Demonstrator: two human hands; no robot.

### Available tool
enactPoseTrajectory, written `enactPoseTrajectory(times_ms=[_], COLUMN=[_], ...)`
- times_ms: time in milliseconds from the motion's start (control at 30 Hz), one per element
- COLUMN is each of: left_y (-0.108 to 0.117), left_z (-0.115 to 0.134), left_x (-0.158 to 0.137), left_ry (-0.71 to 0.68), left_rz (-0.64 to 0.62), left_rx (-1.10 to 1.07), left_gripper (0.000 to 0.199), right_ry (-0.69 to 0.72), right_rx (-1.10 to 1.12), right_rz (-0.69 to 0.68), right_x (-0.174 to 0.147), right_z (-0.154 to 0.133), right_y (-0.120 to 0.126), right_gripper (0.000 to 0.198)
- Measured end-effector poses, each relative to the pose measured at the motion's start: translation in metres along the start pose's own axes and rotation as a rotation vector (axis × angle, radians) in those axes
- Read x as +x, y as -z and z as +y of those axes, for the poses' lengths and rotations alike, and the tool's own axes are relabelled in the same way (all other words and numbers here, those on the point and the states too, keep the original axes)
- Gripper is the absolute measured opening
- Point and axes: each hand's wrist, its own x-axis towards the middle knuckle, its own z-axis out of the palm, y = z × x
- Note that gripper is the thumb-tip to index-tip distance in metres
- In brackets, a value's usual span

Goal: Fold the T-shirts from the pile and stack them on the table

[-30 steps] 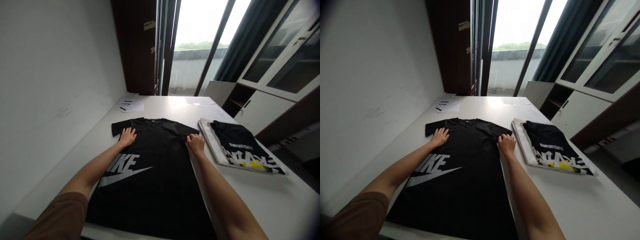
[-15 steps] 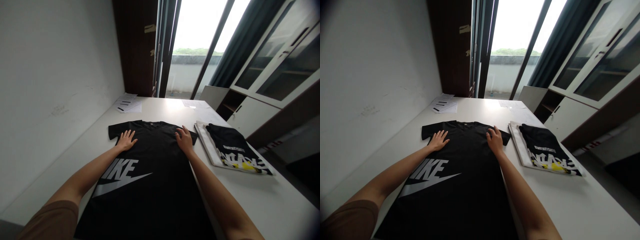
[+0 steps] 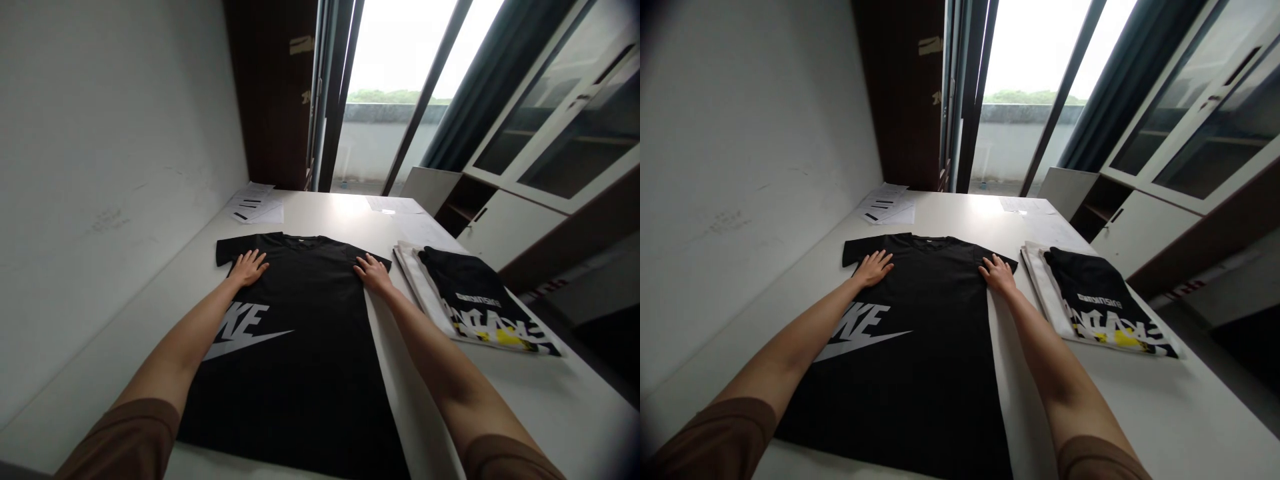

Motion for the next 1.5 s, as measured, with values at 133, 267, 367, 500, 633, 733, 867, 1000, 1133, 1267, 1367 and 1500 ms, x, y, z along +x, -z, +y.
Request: enactPoseTrajectory(times_ms=[133,267,367,500,633,733,867,1000,1133,1267,1367,1500], left_y=[0.000,-0.003,-0.005,-0.002,0.003,0.000,-0.017,-0.030,-0.032,-0.030,-0.028,-0.022], left_z=[-0.004,-0.002,0.007,0.033,0.060,0.077,0.089,0.090,0.086,0.086,0.087,0.089], left_x=[0.007,0.008,0.007,0.012,0.034,0.058,0.083,0.093,0.096,0.100,0.103,0.106], left_ry=[0.016,0.006,0.014,-0.003,-0.018,-0.040,-0.090,-0.112,-0.087,0.021,0.040,0.022], left_rz=[0.005,0.023,0.049,0.140,0.142,0.087,-0.022,-0.014,-0.036,-0.028,-0.052,-0.056], left_rx=[-0.029,-0.035,0.033,0.129,0.157,0.159,0.186,0.184,0.170,0.164,0.165,0.181], left_gripper=[0.072,0.072,0.068,0.058,0.056,0.058,0.067,0.070,0.073,0.079,0.081,0.082], right_ry=[0.036,0.020,0.041,0.182,0.293,0.275,0.225,0.158,0.106,0.140,0.153,0.132], right_rx=[-0.017,-0.041,-0.041,-0.018,0.023,0.042,0.041,0.041,0.039,0.049,0.045,0.022], right_rz=[-0.021,-0.042,-0.053,-0.057,-0.087,-0.061,-0.114,-0.179,-0.185,-0.185,-0.169,-0.160], right_x=[0.008,0.021,0.037,0.057,0.065,0.067,0.078,0.102,0.123,0.131,0.128,0.119], right_z=[0.013,0.017,0.004,-0.037,-0.079,-0.098,-0.109,-0.112,-0.108,-0.096,-0.087,-0.086], right_y=[-0.006,-0.002,0.001,-0.001,-0.011,-0.020,-0.027,-0.029,-0.032,-0.035,-0.035,-0.034], right_gripper=[0.050,0.050,0.053,0.055,0.057,0.058,0.061,0.071,0.074,0.070,0.069,0.069])
